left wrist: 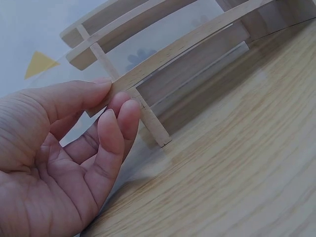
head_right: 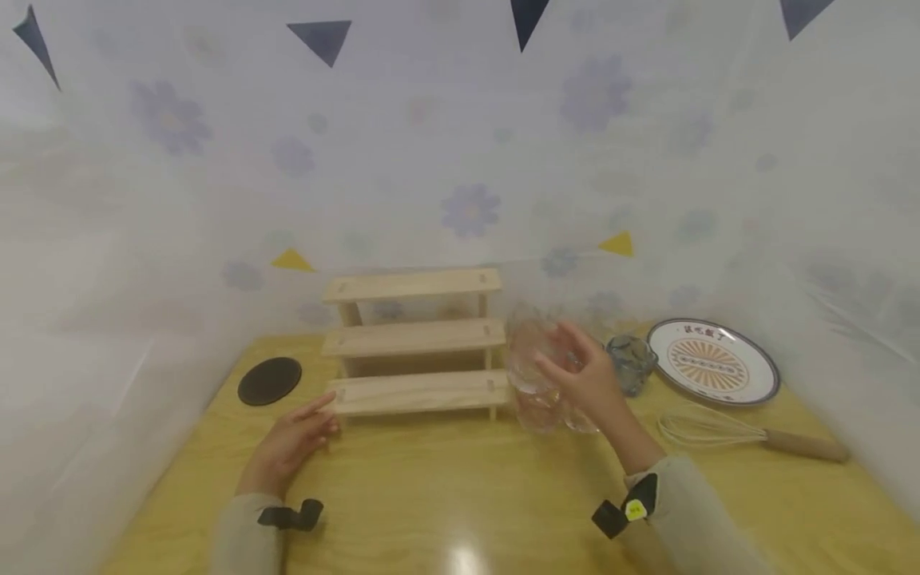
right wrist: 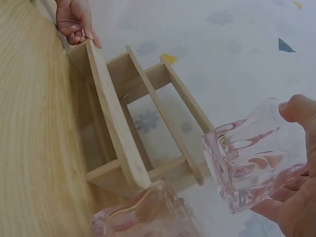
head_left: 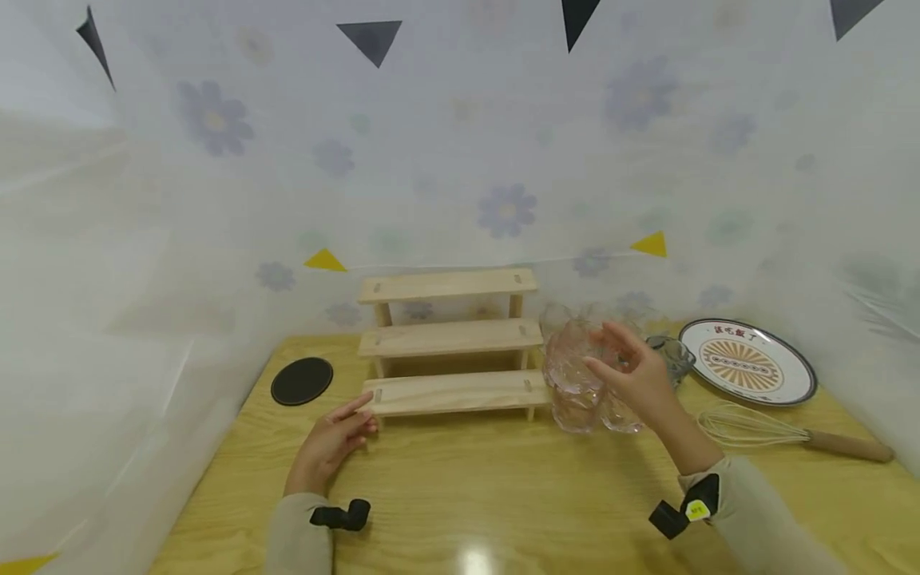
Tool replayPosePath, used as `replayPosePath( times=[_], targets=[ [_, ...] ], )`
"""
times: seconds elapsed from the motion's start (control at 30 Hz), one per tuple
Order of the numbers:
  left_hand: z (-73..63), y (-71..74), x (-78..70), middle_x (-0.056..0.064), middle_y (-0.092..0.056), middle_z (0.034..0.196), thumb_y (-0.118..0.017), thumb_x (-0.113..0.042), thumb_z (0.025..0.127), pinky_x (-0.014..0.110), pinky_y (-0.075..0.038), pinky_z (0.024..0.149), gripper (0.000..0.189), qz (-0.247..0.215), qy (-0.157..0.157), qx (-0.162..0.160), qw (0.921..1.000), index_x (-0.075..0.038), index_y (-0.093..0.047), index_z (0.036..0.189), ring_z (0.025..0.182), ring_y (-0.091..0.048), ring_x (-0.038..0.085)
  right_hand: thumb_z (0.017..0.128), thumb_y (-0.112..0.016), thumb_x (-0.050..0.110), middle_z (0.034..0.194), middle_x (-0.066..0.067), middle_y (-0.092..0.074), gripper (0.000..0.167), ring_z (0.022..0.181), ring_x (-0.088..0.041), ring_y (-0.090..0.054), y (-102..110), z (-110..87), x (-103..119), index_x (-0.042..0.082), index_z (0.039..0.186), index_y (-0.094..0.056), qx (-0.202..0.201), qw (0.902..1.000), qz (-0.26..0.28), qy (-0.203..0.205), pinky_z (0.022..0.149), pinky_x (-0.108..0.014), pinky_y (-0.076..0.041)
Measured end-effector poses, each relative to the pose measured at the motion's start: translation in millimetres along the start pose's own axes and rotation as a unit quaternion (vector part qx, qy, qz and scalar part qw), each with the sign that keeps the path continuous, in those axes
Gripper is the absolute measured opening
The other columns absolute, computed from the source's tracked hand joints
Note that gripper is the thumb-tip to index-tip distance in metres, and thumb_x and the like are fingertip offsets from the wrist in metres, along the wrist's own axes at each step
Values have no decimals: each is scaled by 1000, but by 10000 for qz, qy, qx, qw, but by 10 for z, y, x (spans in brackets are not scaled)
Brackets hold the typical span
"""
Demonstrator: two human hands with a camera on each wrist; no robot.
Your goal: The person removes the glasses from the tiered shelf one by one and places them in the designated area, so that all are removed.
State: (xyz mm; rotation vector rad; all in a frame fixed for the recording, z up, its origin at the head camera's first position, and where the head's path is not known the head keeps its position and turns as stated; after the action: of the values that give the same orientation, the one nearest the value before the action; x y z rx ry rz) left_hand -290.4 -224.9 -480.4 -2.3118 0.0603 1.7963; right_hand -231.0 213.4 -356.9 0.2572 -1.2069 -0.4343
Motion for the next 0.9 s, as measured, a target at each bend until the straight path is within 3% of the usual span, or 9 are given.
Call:
replayPosePath(
  times=[0.2, 0.4, 0.6, 0.77, 0.9],
  targets=[
    [9, 13, -45, -5, -67, 82, -59, -9, 94, 17, -48, 58, 51, -50, 73, -75, 9999, -7, -43, 142, 76, -65, 7, 90, -67, 23, 132, -12, -54, 67, 112, 9, -47, 65, -261, -173, 4, 145, -34, 49, 9998, 139, -141, 86, -6, -39],
    [16, 17, -76, -4, -66, 83, -60, -10, 94, 18, -48, 58, 50, -36, 63, -173, 9998, -9, -45, 142, 76, -65, 8, 88, -65, 0, 126, 12, -56, 61, 111, 3, -54, 112, -504, -235, -4, 142, -36, 43, 9953, 920, 291, 88, -11, -42],
    [-14, -3, -97, -4, -66, 84, -60, -10, 94, 18, -48, 59, 54, -1, 28, -18, 10000, -5, -40, 144, 76, -64, 7, 84, -61, -14, 127, 14, -55, 62, 113, 3, -53, 158, -720, -246, -5, 141, -36, 65, 9856, 1600, 538, 87, -13, -44],
    [-22, -9, -90, -4, -65, 83, -60, -10, 93, 17, -48, 58, 53, -57, 8, -37, 10000, -5, -42, 143, 75, -64, 7, 82, -63, -15, 124, 17, -56, 62, 105, 1, -59, 145, -854, -350, -15, 137, -34, 68, 9880, 1499, 367, 83, -15, -47],
    [-35, -18, -40, -3, -66, 82, -62, -9, 92, 18, -48, 58, 51, -118, 75, -28, 9999, -8, -46, 141, 75, -64, 7, 81, -66, -12, 122, 20, -56, 63, 104, 3, -58, 122, -954, -473, -15, 136, -35, 40, 9940, 1090, 120, 82, -14, -48]
  ],
)
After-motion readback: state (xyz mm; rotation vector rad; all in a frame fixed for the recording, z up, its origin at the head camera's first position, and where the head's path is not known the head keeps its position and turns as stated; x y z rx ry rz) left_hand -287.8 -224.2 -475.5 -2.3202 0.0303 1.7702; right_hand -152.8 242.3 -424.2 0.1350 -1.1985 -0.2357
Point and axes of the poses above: each hand's wrist, its own z-axis towards the middle knuckle, its own y-axis out of the back of the hand, x = y × z, the point moved 3 cm from there along z, towards the middle knuckle
